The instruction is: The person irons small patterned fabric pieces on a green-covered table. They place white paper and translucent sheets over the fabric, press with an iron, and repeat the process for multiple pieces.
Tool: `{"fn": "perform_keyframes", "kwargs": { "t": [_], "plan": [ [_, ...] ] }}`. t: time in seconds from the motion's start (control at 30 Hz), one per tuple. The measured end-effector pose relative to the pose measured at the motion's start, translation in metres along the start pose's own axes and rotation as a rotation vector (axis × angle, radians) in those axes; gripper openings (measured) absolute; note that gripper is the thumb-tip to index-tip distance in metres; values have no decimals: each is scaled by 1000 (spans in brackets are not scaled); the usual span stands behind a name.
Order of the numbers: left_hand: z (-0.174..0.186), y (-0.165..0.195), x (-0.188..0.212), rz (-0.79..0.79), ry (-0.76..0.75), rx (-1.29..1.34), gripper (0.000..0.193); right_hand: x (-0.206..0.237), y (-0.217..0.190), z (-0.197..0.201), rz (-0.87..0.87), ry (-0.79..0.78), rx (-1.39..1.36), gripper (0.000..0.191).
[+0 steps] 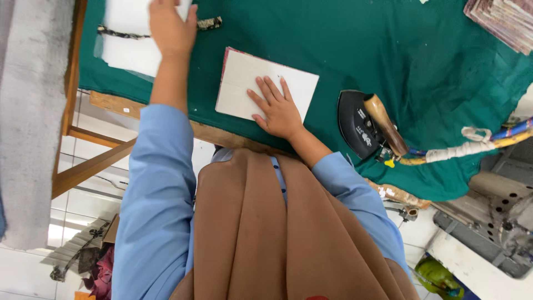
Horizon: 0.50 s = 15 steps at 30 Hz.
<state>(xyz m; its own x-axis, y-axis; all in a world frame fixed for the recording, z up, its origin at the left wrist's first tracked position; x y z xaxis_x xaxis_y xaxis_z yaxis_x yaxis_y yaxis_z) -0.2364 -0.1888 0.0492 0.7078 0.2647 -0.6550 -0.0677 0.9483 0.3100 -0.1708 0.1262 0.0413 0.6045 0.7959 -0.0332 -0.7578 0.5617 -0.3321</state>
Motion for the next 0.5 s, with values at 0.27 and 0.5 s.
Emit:
{"fn": "perform_keyframes", "kwargs": {
  "t": [0.27,0.5],
  "plan": [
    [-4,-57,-14,377,-381,334,10,-3,7,-2,-17,2,-9,64],
    [3,-79,-30,910,-452,815,22,-6,10,-5,-22,-7,-16,64]
  ]
}}
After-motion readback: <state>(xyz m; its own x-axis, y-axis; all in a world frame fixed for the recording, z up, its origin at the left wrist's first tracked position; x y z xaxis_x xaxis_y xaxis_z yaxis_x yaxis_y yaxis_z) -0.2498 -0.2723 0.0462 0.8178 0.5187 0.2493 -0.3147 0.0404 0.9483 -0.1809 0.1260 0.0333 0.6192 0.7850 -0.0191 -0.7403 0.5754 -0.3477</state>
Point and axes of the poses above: each hand's wrist, its own x-axis away from the middle knuckle, its own z-axis out of the back of the hand, y = z × x, the point moved 2 cm from there along -x, towards the middle knuckle, and after that the axes turned 5 degrees about -z, right-handed, at the moved point
